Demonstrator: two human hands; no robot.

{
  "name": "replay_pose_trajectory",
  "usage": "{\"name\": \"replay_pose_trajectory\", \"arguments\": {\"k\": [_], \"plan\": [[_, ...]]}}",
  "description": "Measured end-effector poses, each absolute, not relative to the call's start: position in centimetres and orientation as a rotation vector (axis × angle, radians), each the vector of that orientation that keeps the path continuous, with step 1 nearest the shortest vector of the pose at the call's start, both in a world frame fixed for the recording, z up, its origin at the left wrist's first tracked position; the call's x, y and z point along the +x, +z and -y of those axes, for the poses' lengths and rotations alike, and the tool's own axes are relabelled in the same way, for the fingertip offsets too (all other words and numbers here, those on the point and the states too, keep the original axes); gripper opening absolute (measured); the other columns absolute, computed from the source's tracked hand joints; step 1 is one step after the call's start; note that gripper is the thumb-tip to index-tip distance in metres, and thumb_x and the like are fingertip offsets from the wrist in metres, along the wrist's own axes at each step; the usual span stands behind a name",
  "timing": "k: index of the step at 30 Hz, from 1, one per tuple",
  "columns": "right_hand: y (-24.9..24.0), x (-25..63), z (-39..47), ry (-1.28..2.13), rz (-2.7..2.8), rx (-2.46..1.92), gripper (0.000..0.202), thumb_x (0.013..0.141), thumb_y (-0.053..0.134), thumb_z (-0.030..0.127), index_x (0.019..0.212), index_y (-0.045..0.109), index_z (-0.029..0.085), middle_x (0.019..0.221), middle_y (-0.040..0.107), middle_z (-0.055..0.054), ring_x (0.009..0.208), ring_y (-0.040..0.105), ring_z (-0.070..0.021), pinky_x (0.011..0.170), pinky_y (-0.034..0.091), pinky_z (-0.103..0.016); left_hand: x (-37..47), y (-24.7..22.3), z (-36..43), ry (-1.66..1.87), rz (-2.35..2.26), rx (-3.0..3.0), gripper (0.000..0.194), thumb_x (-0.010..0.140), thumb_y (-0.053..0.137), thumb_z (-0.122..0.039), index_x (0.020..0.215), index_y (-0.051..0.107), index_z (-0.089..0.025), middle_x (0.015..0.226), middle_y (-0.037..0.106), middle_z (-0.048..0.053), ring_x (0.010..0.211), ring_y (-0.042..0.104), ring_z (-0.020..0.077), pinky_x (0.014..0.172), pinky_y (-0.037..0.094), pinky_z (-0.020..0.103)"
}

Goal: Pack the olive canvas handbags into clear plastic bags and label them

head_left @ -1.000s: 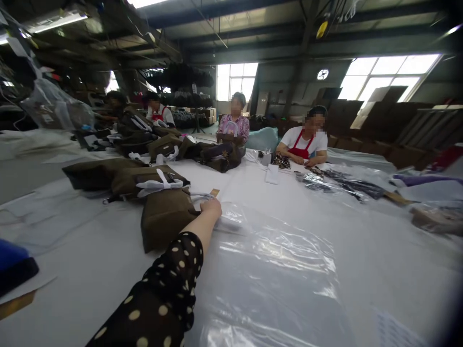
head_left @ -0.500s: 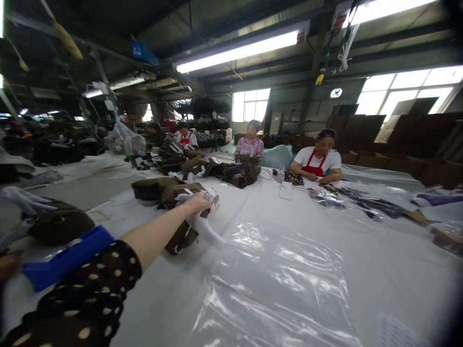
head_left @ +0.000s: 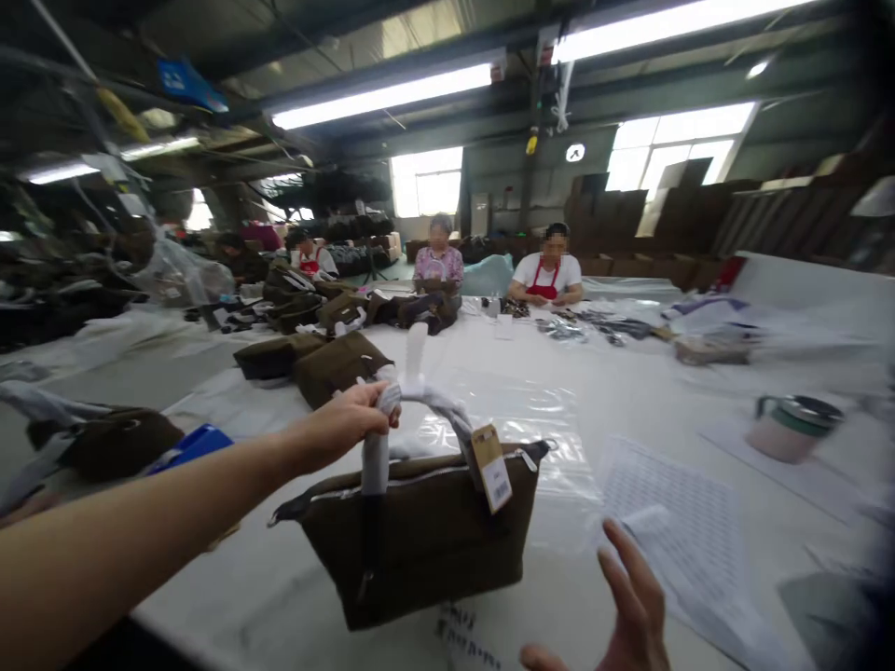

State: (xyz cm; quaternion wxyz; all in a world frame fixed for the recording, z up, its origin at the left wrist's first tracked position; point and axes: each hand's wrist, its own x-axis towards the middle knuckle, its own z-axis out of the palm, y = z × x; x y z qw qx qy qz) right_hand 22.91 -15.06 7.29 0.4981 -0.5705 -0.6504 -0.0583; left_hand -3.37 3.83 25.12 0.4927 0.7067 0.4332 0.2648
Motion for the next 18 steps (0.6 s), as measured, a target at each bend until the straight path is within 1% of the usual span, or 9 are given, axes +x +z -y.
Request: {"name": "replay_pose_trajectory", "arguments": {"k": [1, 2, 3, 5, 7, 8, 10, 14, 18], "plan": [[8.0, 22.6, 15.4, -0.227, 1.62, -1.398, 0.096, 0.065, 0.073, 0.045, 0.142, 0.019, 0.025, 0.145, 0.02, -0.016, 0.126, 0.026, -0.0477, 0.092, 0.031, -0.071, -2.3, 24.6, -2.3, 0.561, -1.016, 1.729, 0.02, 0.052, 0.045, -0.011, 0.07, 0.052, -0.017, 0.068, 0.05, -0.001, 0.065, 0.044, 0.0138, 0.058, 0.036, 0.025], [8.7, 22.3, 15.8, -0.277, 1.671, -1.427, 0.093, 0.068, 0.071, 0.045, 0.141, 0.02, 0.02, 0.143, 0.026, -0.02, 0.125, 0.028, -0.0471, 0.091, 0.034, -0.069, -1.5, 24.1, -0.8, 0.472, -0.976, 1.734, 0.021, 0.053, 0.045, -0.012, 0.072, 0.052, -0.017, 0.069, 0.049, -0.002, 0.066, 0.044, 0.0138, 0.059, 0.036, 0.025], [9.3, 22.1, 16.2, -0.287, 1.715, -1.464, 0.085, 0.071, 0.068, 0.042, 0.14, 0.024, 0.017, 0.138, 0.035, -0.02, 0.123, 0.034, -0.044, 0.091, 0.037, -0.066, -0.8, 23.7, 0.6, 0.385, -0.934, 1.725, 0.022, 0.054, 0.045, -0.011, 0.074, 0.053, -0.017, 0.069, 0.049, -0.002, 0.067, 0.044, 0.0139, 0.06, 0.036, 0.025], [10.1, 22.5, 17.3, -0.278, 1.784, -1.495, 0.064, 0.079, 0.059, 0.028, 0.136, 0.032, 0.016, 0.124, 0.052, -0.017, 0.115, 0.047, -0.0345, 0.092, 0.042, -0.057, 0.2, 23.1, 2.7, 0.243, -0.839, 1.676, 0.024, 0.056, 0.047, -0.011, 0.078, 0.053, -0.017, 0.071, 0.048, -0.002, 0.068, 0.044, 0.0138, 0.062, 0.036, 0.025], [10.7, 23.9, 18.8, -0.229, 1.838, -1.479, 0.051, 0.083, 0.049, 0.014, 0.133, 0.037, 0.016, 0.116, 0.059, -0.012, 0.108, 0.055, -0.0257, 0.097, 0.042, -0.05, 0.7, 22.6, 4.2, 0.188, -0.767, 1.613, 0.024, 0.057, 0.05, -0.01, 0.08, 0.054, -0.017, 0.072, 0.048, -0.002, 0.069, 0.044, 0.0133, 0.063, 0.036, 0.024], [11.0, 24.9, 19.5, -0.204, 1.868, -1.465, 0.049, 0.083, 0.046, 0.009, 0.132, 0.039, 0.017, 0.116, 0.06, -0.01, 0.108, 0.056, -0.0227, 0.099, 0.041, -0.048, 0.9, 22.4, 4.7, 0.186, -0.747, 1.583, 0.022, 0.058, 0.052, -0.01, 0.079, 0.054, -0.017, 0.072, 0.048, -0.002, 0.068, 0.044, 0.0127, 0.062, 0.036, 0.024], [11.7, 27.3, 20.9, -0.162, 1.981, -1.449, 0.048, 0.084, 0.041, 0.004, 0.13, 0.043, 0.02, 0.116, 0.061, -0.006, 0.111, 0.054, -0.0199, 0.103, 0.039, -0.044, 1.0, 21.9, 5.4, 0.196, -0.713, 1.529, 0.016, 0.059, 0.055, -0.011, 0.075, 0.054, -0.016, 0.069, 0.047, -0.002, 0.065, 0.043, 0.0115, 0.06, 0.034, 0.023], [13.3, 31.6, 22.1, -0.125, 2.22, -1.462, 0.052, 0.084, 0.035, 0.001, 0.125, 0.051, 0.03, 0.122, 0.059, 0.0, 0.121, 0.046, -0.021, 0.101, 0.041, -0.046, 0.9, 20.8, 6.4, 0.175, -0.682, 1.478, 0.013, 0.061, 0.06, -0.014, 0.072, 0.055, -0.016, 0.067, 0.049, -0.003, 0.062, 0.044, 0.0111, 0.057, 0.034, 0.022], [13.7, 33.9, 21.1, -0.177, 2.259, -1.455, 0.05, 0.087, 0.035, 0.003, 0.124, 0.052, 0.032, 0.123, 0.058, 0.001, 0.12, 0.046, -0.0207, 0.103, 0.037, -0.048, 0.2, 20.3, 7.1, 0.167, -0.717, 1.553, 0.011, 0.063, 0.063, -0.02, 0.072, 0.056, -0.017, 0.067, 0.052, -0.002, 0.062, 0.045, 0.0124, 0.056, 0.035, 0.022]]}}
